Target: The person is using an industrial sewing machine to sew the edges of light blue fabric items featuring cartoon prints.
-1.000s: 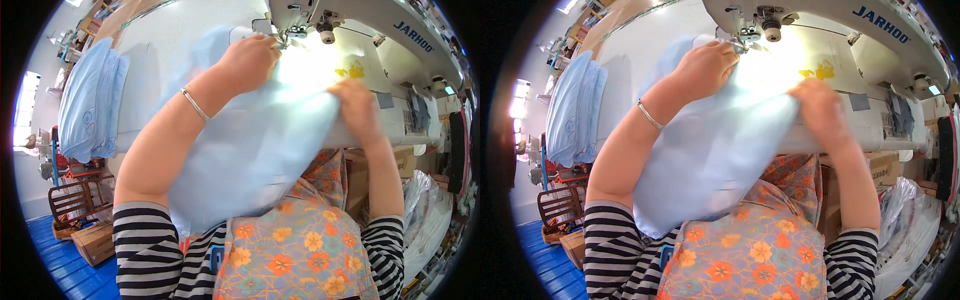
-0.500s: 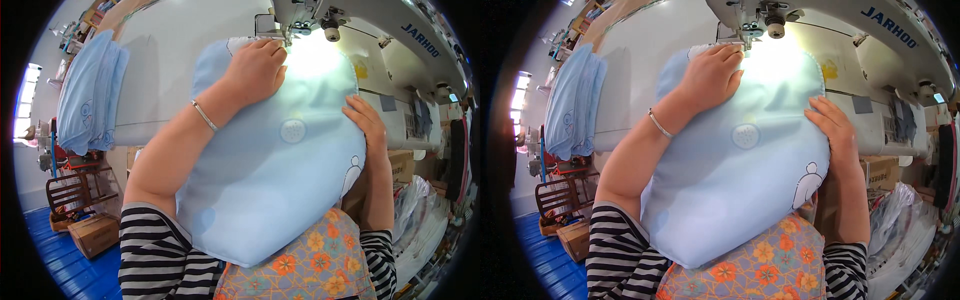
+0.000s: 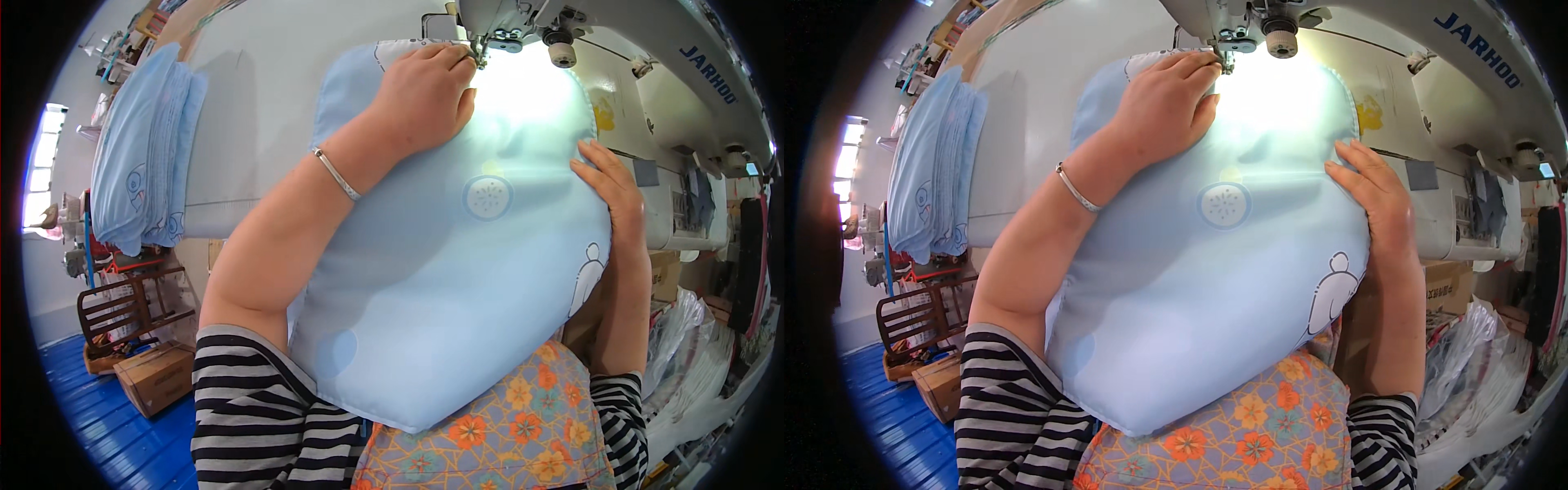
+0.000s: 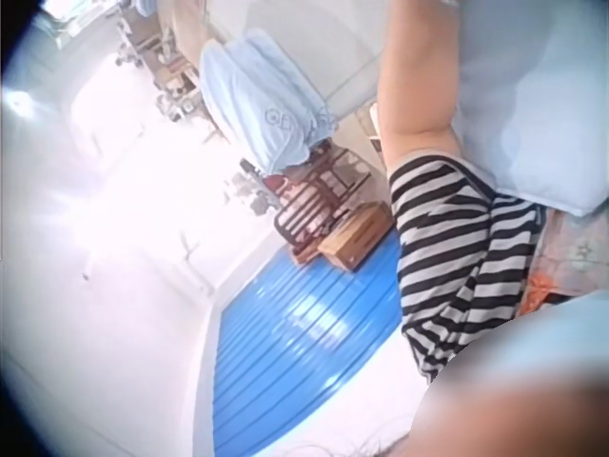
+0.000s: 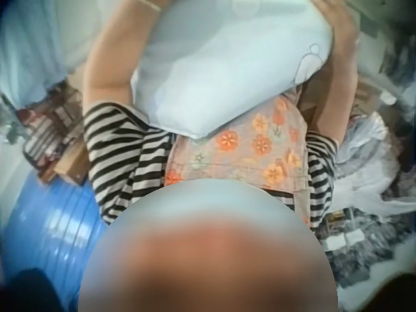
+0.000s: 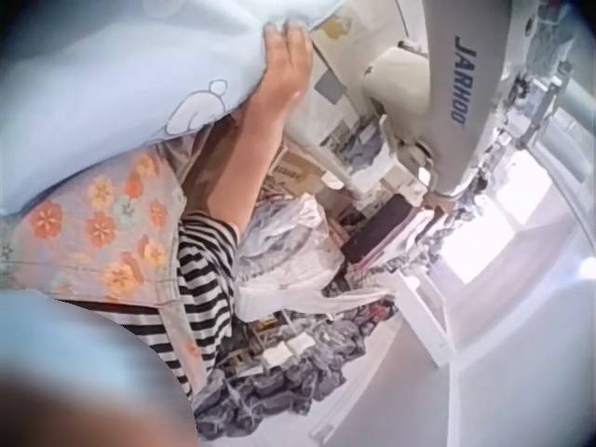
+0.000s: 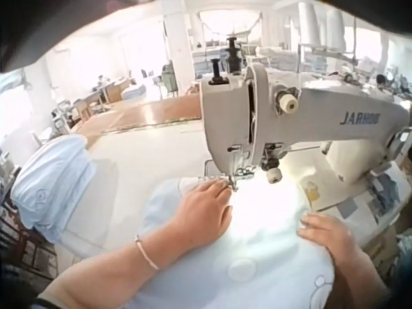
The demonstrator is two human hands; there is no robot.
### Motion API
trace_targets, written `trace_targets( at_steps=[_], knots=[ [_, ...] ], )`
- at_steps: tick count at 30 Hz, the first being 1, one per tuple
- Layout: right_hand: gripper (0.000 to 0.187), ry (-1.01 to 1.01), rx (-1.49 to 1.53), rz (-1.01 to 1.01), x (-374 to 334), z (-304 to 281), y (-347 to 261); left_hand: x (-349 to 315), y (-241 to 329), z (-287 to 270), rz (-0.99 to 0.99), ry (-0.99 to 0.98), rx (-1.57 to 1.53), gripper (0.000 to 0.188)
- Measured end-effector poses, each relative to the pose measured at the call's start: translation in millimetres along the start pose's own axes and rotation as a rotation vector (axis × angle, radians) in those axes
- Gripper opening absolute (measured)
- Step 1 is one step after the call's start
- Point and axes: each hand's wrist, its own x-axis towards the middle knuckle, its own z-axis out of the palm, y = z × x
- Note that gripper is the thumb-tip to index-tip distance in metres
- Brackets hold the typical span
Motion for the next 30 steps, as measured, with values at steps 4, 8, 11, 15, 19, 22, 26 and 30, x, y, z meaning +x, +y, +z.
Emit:
trace_targets(
  at_steps=[4,8,11,15,19,22,26,30],
  knots=[
    [0.031,0.02,-0.034,-0.017,-3,1,-3,1,1,-7,-0.046,-0.075,0.031,0.032],
    [0.03,0.041,-0.028,-0.043,-8,2,-1,-2,-1,-3,-0.045,-0.043,0.025,0.029],
    [0.03,0.032,0.012,-0.025,-7,0,1,-5,-1,5,-0.019,0.033,0.059,0.026],
    [0.03,0.004,0.027,-0.026,-8,-1,4,-5,-3,6,-0.035,-0.007,0.058,0.027],
    [0.03,-0.004,0.019,-0.042,-6,-3,4,-2,-4,5,-0.044,-0.035,0.052,0.028],
    [0.029,0.002,0.021,-0.054,-7,-4,4,-2,-5,6,-0.017,0.021,0.085,0.027],
    [0.028,0.005,0.075,-0.061,-19,-2,-4,-4,-7,-1,-0.035,0.0,0.05,0.028],
    [0.032,0.41,1.204,0.59,-36,-38,19,18,13,-24,-0.187,-0.361,0.062,0.03]
  ],
)
